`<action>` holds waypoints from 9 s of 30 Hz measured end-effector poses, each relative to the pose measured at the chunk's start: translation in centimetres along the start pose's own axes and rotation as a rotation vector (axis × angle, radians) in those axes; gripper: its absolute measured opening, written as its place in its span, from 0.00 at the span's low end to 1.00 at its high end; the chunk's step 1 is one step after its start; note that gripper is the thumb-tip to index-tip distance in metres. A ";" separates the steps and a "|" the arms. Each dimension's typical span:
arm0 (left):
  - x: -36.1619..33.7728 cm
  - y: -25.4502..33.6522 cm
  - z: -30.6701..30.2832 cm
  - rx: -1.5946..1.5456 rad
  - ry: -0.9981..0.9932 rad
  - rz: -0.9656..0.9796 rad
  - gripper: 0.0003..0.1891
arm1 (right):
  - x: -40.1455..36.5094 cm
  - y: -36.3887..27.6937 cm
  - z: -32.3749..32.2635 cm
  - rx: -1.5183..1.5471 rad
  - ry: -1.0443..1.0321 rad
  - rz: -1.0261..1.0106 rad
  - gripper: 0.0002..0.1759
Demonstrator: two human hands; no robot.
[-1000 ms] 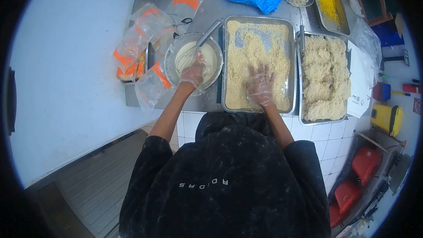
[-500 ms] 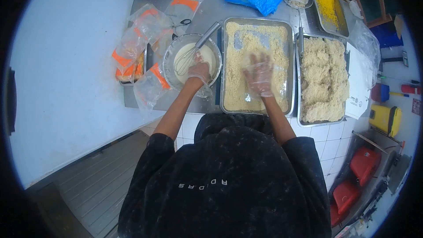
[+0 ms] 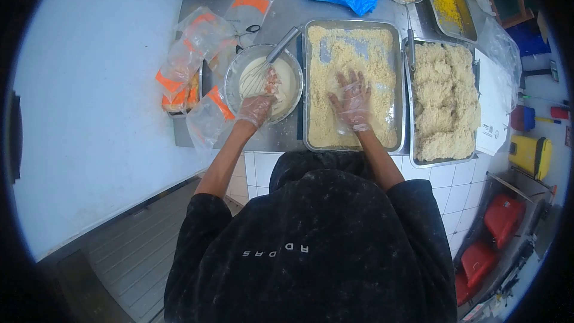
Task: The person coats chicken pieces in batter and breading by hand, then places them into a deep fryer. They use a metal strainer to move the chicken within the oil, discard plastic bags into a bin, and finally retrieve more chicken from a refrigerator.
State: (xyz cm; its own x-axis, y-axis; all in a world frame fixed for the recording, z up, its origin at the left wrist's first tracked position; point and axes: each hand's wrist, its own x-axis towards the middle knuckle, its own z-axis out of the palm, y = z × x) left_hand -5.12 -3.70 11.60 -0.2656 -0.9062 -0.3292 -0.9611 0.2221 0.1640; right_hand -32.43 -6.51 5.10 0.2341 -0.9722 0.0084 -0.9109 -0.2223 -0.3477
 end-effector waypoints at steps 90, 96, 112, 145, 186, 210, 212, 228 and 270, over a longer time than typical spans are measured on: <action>-3.3 -7.1 2.5 -0.600 0.436 -0.098 0.12 | -0.6 -0.1 -0.8 -0.143 -0.040 -0.054 0.33; -1.7 -2.8 3.7 -0.139 0.211 -0.521 0.15 | -0.6 -0.1 -1.0 -0.139 -0.078 -0.047 0.35; -4.4 -0.6 -3.0 -0.028 0.471 -0.175 0.12 | -0.8 1.9 -0.3 -0.313 -0.026 -0.141 0.34; 4.7 6.9 -1.4 -0.681 0.442 0.013 0.15 | 3.7 5.0 -4.7 0.387 -0.092 0.210 0.20; -2.4 -3.1 7.7 -0.372 0.702 -0.410 0.26 | -6.8 5.8 -2.3 1.521 -0.088 0.831 0.32; -2.1 -3.6 7.7 -0.314 0.813 -0.319 0.25 | 0.9 2.4 -5.7 0.075 -0.181 0.367 0.24; -2.0 -3.7 8.9 -0.310 0.875 -0.303 0.24 | 1.0 1.8 -6.3 0.034 -0.104 0.378 0.23; -2.3 -3.6 8.2 -0.337 0.880 -0.292 0.23 | 1.7 3.5 4.7 -0.613 0.013 0.054 0.36; -2.1 -3.7 8.9 -0.326 0.892 -0.283 0.20 | 5.9 4.9 0.6 -0.045 -0.388 -0.215 0.33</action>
State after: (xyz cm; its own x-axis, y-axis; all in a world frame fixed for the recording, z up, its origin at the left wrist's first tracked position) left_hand -1.69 0.62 3.41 0.2532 -0.8792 0.4035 -0.8772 -0.0328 0.4790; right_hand -35.29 -13.34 2.89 0.5221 -0.8059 -0.2792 -0.8394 -0.4275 -0.3356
